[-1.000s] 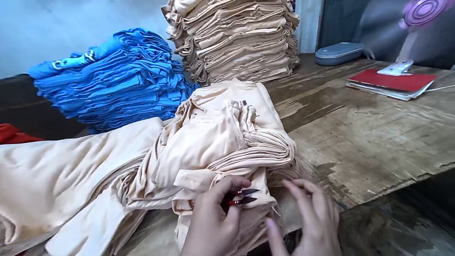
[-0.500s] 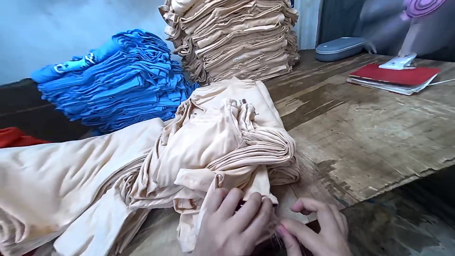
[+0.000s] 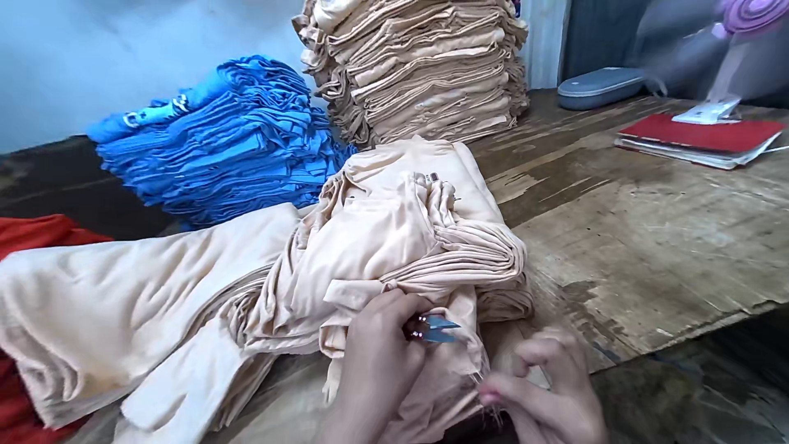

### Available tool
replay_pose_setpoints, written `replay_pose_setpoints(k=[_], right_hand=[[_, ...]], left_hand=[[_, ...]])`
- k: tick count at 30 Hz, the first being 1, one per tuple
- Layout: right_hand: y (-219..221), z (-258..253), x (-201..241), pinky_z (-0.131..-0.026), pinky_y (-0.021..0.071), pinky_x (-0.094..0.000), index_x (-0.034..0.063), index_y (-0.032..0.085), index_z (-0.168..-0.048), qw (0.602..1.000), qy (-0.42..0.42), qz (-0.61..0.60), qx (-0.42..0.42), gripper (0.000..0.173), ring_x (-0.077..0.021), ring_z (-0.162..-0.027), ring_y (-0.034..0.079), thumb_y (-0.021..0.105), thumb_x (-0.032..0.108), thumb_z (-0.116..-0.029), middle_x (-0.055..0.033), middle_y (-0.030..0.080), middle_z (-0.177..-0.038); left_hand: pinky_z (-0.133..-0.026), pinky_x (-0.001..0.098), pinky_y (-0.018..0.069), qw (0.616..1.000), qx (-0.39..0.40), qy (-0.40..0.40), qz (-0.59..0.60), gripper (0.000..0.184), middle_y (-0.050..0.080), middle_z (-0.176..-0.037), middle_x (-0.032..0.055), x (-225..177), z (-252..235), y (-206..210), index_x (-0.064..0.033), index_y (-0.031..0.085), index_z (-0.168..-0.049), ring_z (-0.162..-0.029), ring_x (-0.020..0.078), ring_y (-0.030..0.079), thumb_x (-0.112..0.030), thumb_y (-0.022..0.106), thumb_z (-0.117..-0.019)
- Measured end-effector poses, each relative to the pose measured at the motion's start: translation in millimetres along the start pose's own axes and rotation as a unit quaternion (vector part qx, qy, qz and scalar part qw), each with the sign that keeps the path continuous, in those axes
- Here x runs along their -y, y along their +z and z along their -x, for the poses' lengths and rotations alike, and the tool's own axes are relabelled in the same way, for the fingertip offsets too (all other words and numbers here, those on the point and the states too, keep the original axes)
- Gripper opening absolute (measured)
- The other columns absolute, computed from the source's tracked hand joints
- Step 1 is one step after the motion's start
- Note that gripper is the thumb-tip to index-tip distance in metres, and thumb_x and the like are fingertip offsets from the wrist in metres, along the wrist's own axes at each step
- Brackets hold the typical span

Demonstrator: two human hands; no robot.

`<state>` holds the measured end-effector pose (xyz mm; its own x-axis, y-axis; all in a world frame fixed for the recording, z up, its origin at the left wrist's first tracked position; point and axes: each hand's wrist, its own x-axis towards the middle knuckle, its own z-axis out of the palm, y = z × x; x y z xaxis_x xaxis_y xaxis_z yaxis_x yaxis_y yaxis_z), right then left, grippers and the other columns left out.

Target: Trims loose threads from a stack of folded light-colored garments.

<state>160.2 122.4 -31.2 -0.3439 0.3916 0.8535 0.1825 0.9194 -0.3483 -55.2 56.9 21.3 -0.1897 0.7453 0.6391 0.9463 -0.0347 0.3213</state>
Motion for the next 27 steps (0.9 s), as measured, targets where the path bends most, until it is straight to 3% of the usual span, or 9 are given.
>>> replay_pose_setpoints(k=[3, 6, 8, 10, 12, 15, 20, 23, 27], right_hand=[[-23, 3, 4, -0.1, 0.0388, -0.0292, 0.0283, 0.073, -0.092, 0.993, 0.069, -0.072, 0.059, 0.02, -0.0071, -0.108, 0.051, 0.065, 0.044, -0.0994, 0.0041, 0.056, -0.101], [-34, 6, 4, -0.1, 0.0424, -0.0427, 0.0207, 0.07, -0.083, 0.974, 0.147, -0.109, 0.134, 0.039, -0.0151, -0.108, 0.057, 0.056, 0.052, -0.1023, -0.0016, 0.064, -0.106], [-32, 7, 13, -0.095, 0.0445, -0.0479, 0.0172, 0.073, -0.078, 0.968, 0.212, -0.067, 0.115, 0.049, -0.0175, -0.103, 0.062, 0.055, 0.056, -0.1011, -0.0025, 0.069, -0.104], [-22, 7, 23, -0.091, 0.0466, -0.0468, 0.0176, 0.074, -0.085, 0.964, 0.259, -0.024, 0.062, 0.046, -0.0187, -0.103, 0.061, 0.059, 0.059, -0.097, -0.0033, 0.068, -0.104], [-8, 4, 31, -0.09, 0.0488, -0.0473, 0.0189, 0.076, -0.089, 0.955, 0.294, -0.012, 0.031, 0.043, -0.0183, -0.104, 0.061, 0.066, 0.06, -0.092, -0.0017, 0.067, -0.106], [13, 4, 39, -0.09, 0.0462, -0.0482, 0.0214, 0.078, -0.081, 0.946, 0.323, -0.002, 0.0, 0.027, -0.014, -0.099, 0.064, 0.076, 0.047, -0.0868, 0.0051, 0.071, -0.102], [4, 9, 47, -0.096, 0.0483, -0.0358, 0.0152, 0.08, -0.082, 0.936, 0.341, -0.087, -0.012, 0.012, -0.0147, -0.112, 0.059, 0.078, 0.025, -0.0887, -0.0027, 0.068, -0.113], [-4, 12, 47, -0.098, 0.0481, -0.0313, 0.0132, 0.079, -0.082, 0.927, 0.346, -0.142, -0.001, 0.013, -0.0144, -0.116, 0.056, 0.077, 0.023, -0.09, -0.0068, 0.064, -0.12], [-6, 11, 48, -0.1, 0.0456, -0.0334, 0.0138, 0.078, -0.082, 0.924, 0.346, -0.162, 0.005, 0.013, -0.0154, -0.119, 0.054, 0.077, 0.023, -0.0904, -0.0073, 0.063, -0.123]], left_hand=[[-0.067, 0.03, 0.0558, 0.999, -0.015, 0.04, 0.021, 0.022, 0.065, -0.08, -0.0133, 4, 5, 7, -0.0247, 0.075, -0.096, -0.072, 0.0031, 0.062, -0.018, 0.068, -0.0762], [-0.076, 0.0314, 0.0566, 0.997, 0.005, 0.054, 0.059, 0.027, 0.066, -0.09, -0.012, 6, 11, 4, -0.024, 0.073, -0.108, -0.082, 0.0034, 0.063, -0.022, 0.068, -0.0808], [-0.083, 0.0315, 0.0564, 0.994, 0.019, 0.062, 0.088, 0.03, 0.067, -0.099, -0.0094, 5, 14, -2, -0.0241, 0.073, -0.116, -0.091, 0.0045, 0.064, -0.035, 0.071, -0.0887], [-0.087, 0.0324, 0.0561, 0.992, 0.014, 0.073, 0.097, 0.035, 0.067, -0.105, -0.0053, 2, 17, -7, -0.0232, 0.072, -0.121, -0.098, 0.0067, 0.064, -0.044, 0.07, -0.0934], [-0.088, 0.0326, 0.0551, 0.992, 0.0, 0.08, 0.094, 0.037, 0.067, -0.109, -0.0013, -4, 22, -11, -0.0218, 0.072, -0.124, -0.101, 0.0091, 0.063, -0.043, 0.069, -0.0947], [-0.09, 0.0353, 0.0527, 0.993, -0.03, 0.089, 0.073, 0.041, 0.068, -0.115, 0.0018, -11, 31, -15, -0.0227, 0.07, -0.131, -0.104, 0.0131, 0.063, -0.041, 0.071, -0.0951], [-0.085, 0.036, 0.0421, 0.987, -0.046, 0.155, 0.017, 0.018, 0.071, -0.103, -0.0049, -5, 48, -25, -0.0281, 0.074, -0.115, -0.094, 0.0134, 0.059, -0.027, 0.065, -0.0999], [-0.09, 0.0377, 0.0394, 0.982, -0.017, 0.187, -0.02, 0.02, 0.07, -0.107, -0.0043, -10, 51, -27, -0.028, 0.071, -0.119, -0.097, 0.0156, 0.058, -0.025, 0.065, -0.1], [-0.085, 0.0379, 0.0404, 0.97, -0.024, 0.234, -0.057, 0.023, 0.07, -0.107, -0.0026, -12, 46, -14, -0.0252, 0.07, -0.12, -0.094, 0.0183, 0.058, -0.019, 0.061, -0.1]])
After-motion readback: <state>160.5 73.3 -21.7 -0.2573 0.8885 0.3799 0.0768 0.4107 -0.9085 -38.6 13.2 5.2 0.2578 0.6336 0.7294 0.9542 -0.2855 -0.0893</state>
